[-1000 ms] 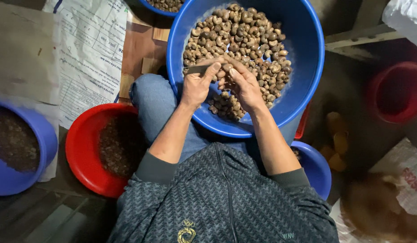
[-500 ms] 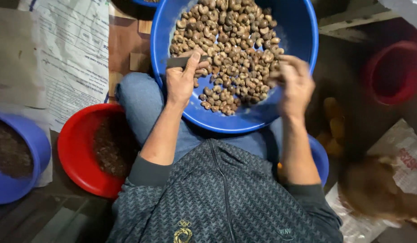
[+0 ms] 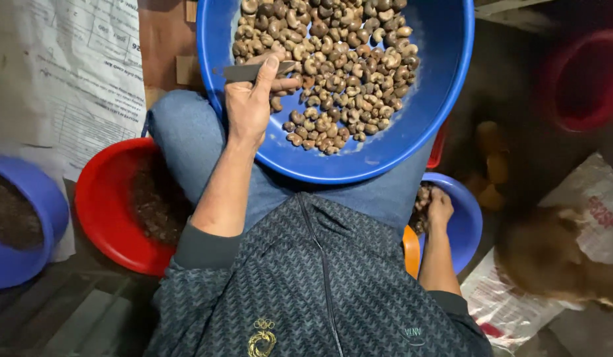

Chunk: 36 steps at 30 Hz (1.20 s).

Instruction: The person sits on the floor and uses a small knife to peel the outer skin off nuts. They pick up a nut from a large blue basin, scrape the skin with the knife, and drop the peeled nut into a smaller blue basin to the right.

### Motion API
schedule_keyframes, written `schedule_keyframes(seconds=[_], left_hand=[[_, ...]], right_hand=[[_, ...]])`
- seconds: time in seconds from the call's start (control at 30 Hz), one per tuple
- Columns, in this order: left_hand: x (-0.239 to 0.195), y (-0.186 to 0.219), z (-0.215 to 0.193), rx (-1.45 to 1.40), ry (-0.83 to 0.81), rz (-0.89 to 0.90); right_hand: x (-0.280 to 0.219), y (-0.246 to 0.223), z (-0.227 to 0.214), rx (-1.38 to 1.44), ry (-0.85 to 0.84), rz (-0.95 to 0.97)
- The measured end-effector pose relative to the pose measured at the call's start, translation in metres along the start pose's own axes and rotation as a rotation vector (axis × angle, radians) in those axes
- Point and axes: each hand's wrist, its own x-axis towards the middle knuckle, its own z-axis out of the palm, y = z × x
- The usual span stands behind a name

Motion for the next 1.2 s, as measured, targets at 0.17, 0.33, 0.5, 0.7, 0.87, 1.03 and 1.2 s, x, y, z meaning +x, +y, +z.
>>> schedule_keyframes(seconds=[0.17, 0.33, 0.5, 0.7, 0.87, 1.03, 1.2], left_hand=[[-0.001, 0.001, 0.001, -0.001, 0.014, -0.037], [0.002, 0.004, -0.002, -0.01, 0.026, 0.024], [0.014, 0.014, -0.015, -0.155, -0.104, 0.275], [0.015, 0.024, -0.03, -0.148, -0.03, 0.324], [0.014, 0.013, -0.022, -0.094, 0.054, 0.315], [0.019, 0.0, -0.022, -0.014, 0.014, 0.397], [0.016, 0.004, -0.017, 0.182, 0.053, 0.338]], right_hand=[[-0.003, 0.034, -0.019, 0.092, -0.04, -0.064], [0.031, 0.014, -0.015, -0.359, 0.243, -0.469], [-0.023, -0.144, 0.039, 0.105, -0.065, -0.894], [-0.164, -0.297, 0.132, 0.016, -0.271, -1.31], [-0.199, -0.319, 0.227, -0.495, -0.535, -1.471], [-0.155, -0.278, 0.3, -1.033, -0.595, -1.694], [-0.127, -0.247, 0.308, -1.52, -0.621, -1.594]])
